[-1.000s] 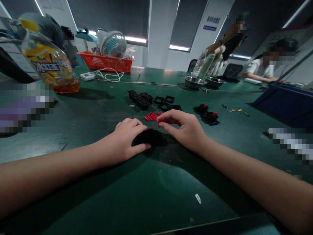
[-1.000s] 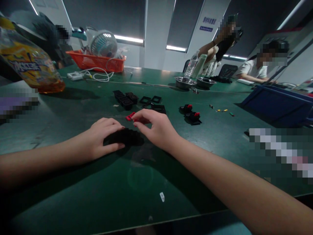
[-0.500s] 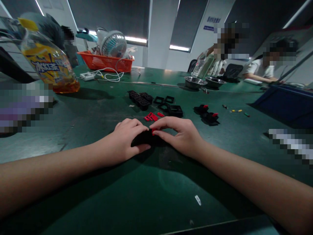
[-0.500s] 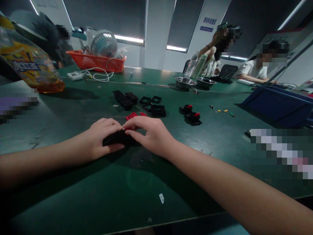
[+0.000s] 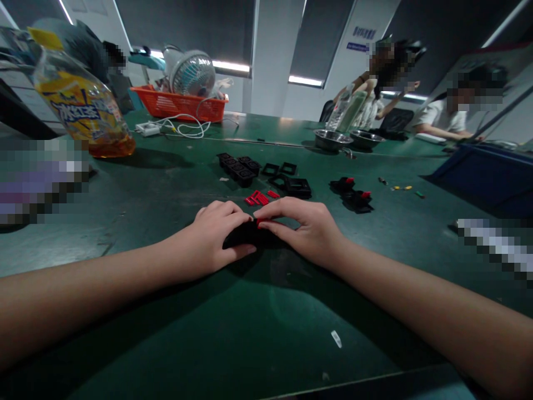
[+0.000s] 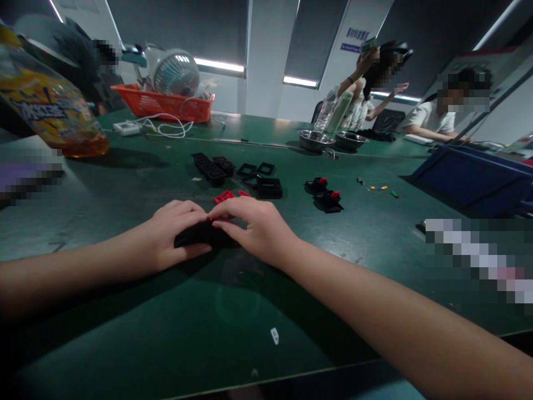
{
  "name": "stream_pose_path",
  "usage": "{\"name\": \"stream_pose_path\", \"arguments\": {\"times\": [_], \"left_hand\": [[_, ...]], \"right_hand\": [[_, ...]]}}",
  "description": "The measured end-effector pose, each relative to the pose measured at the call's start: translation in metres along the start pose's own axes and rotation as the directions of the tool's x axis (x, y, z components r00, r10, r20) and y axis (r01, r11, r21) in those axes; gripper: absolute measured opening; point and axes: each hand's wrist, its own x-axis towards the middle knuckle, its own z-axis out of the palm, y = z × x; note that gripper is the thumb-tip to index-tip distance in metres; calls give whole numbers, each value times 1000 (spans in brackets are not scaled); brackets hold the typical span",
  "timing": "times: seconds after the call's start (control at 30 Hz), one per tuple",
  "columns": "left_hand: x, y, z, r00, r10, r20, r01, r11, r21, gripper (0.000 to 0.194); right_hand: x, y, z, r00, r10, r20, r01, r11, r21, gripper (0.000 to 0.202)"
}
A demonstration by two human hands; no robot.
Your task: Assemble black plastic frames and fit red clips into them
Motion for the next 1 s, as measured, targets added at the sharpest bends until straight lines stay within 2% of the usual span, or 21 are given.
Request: {"name": "stream_pose_path", "arguments": {"times": [0.37, 1.0], "left_hand": [[0, -1, 1, 1000, -3, -11, 3, 1000, -11, 35], [0, -2, 2, 1000, 2, -9, -2, 1000, -10, 37]], "right_hand": [[0, 0, 1, 1000, 18, 17, -18, 1000, -10, 13], [-1, 4, 2, 999, -50, -8, 50, 999, 8, 11]]}}
